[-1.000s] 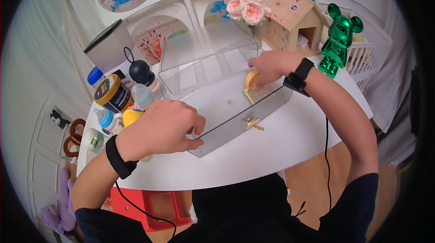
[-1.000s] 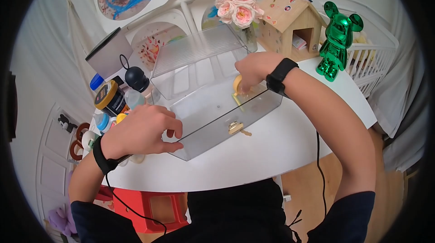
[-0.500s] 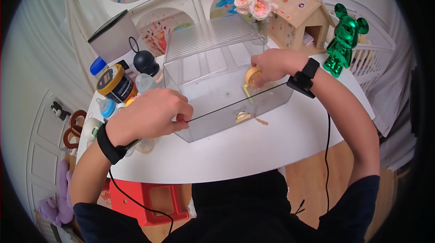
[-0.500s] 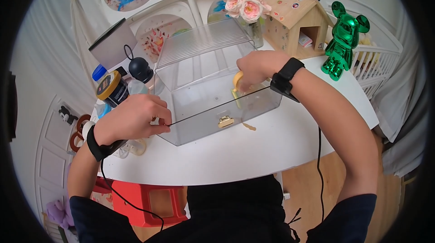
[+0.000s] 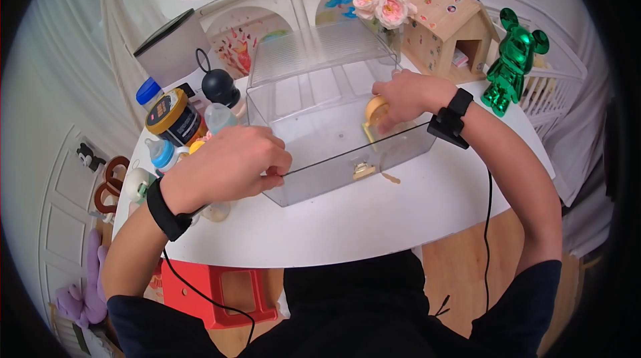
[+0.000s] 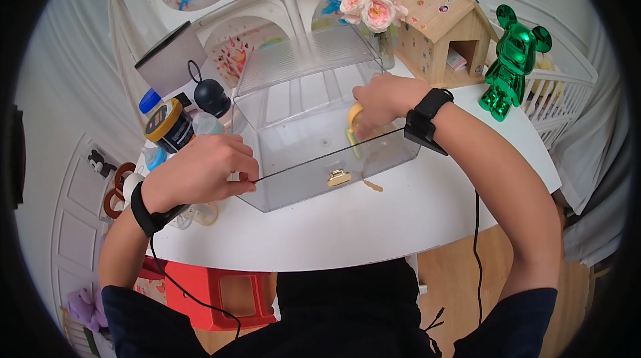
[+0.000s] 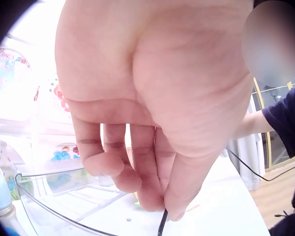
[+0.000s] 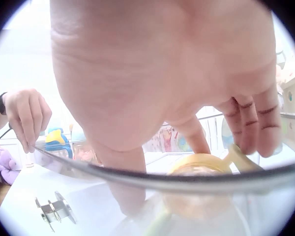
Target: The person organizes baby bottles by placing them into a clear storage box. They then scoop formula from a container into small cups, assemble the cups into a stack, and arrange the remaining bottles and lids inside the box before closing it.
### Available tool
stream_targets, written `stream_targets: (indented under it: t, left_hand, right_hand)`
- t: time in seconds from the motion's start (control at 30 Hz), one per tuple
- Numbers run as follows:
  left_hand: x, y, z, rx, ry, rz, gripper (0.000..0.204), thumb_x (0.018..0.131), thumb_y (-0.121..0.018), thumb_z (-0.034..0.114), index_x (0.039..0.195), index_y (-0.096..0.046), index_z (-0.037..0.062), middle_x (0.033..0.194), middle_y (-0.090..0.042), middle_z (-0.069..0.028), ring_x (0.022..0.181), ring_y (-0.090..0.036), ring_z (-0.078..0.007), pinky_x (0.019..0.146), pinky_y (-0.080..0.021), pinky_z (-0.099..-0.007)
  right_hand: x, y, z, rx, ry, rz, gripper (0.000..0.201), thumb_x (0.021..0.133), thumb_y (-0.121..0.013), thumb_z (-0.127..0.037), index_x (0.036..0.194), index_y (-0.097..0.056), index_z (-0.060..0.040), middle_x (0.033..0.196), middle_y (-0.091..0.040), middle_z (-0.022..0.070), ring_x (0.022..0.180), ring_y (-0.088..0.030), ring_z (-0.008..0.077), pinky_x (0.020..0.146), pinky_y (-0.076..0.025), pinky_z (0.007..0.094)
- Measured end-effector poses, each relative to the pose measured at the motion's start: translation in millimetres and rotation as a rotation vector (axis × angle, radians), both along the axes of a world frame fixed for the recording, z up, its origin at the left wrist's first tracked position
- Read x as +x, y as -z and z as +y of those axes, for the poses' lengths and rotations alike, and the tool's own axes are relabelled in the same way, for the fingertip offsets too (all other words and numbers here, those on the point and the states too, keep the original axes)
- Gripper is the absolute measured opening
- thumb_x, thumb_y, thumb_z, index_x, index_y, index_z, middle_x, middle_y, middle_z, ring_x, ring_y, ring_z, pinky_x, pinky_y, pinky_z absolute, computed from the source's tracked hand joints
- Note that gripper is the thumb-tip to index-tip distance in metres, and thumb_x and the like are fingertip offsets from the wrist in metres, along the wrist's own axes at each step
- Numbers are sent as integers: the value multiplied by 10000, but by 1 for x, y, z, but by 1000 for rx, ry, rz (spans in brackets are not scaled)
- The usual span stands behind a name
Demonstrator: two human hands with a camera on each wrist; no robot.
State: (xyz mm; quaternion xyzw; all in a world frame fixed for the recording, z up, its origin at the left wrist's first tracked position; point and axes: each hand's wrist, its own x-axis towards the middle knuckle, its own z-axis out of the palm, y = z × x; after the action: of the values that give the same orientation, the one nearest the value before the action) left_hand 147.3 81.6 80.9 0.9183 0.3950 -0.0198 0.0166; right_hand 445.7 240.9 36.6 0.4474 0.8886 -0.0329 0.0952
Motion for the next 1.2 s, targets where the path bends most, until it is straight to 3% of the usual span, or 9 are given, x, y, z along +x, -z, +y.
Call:
stream_targets:
  t: [0.1,0.2,0.4,0.5,0.7,0.77,0.9,1.0,1.2]
  left_hand:
    - [1,-2,0,15,-6,17,127,839,-867,116,847,-748,73,808,-725,-24,847,-691,-255,730,-560,-407]
    - [0,0,-3,35,-20,14,126,839,-867,125,854,-752,75,798,-723,-24,844,-689,-251,725,-561,-406]
    - [-1,5,-11,87,-70,22,110,851,-856,142,870,-764,85,784,-726,-31,846,-691,-247,722,-567,-407]
    - [1,6,-13,117,-74,72,104,853,-849,146,873,-765,89,792,-733,-35,859,-700,-248,728,-572,-413]
    - [3,6,-13,124,-96,60,131,849,-850,165,902,-754,93,819,-742,-29,888,-721,-253,743,-578,-429]
    - [6,6,-18,121,-112,63,136,851,-849,165,914,-752,94,813,-734,-31,890,-723,-258,745,-578,-432]
    - [11,7,-16,114,-105,47,130,869,-826,174,919,-744,87,801,-722,-55,887,-721,-285,751,-576,-445]
    - [20,11,-6,135,-103,91,141,880,-812,190,910,-734,76,807,-724,-79,887,-724,-303,752,-575,-455]
    - [46,21,1,89,-161,96,227,855,-815,224,955,-708,49,838,-736,-117,915,-745,-327,743,-587,-469]
  right_hand:
    - [-7,-8,-6,-19,-27,10,804,827,-880,-543,1435,-624,-84,1341,-625,286,1210,-652,452,1021,-546,436]
    - [-9,0,0,25,-77,199,717,839,-902,-478,1365,-643,-66,1235,-687,259,1146,-682,428,981,-553,461]
    - [-16,-15,-19,36,-176,308,419,946,-829,-235,1280,-655,-53,997,-751,183,990,-715,399,865,-549,487]
    - [-8,-17,-26,168,-233,527,383,960,-806,-168,1304,-662,-82,907,-698,126,910,-702,299,807,-544,399]
    - [37,-79,-56,266,-166,1050,382,977,-775,-171,1340,-664,-134,944,-599,22,804,-546,141,767,-498,296]
    - [72,-76,-49,358,-61,1000,401,981,-767,-170,1362,-647,-137,997,-613,3,799,-563,129,747,-502,302]
    - [114,-32,-47,613,247,935,364,981,-765,-164,1313,-626,-115,878,-580,25,714,-549,132,688,-502,313]
    - [146,11,-36,626,293,908,279,961,-775,-101,1182,-608,-68,842,-568,33,690,-556,127,664,-512,310]
    - [162,69,-40,366,437,1121,212,945,-772,-9,1021,-578,-44,873,-595,20,728,-615,116,622,-524,297]
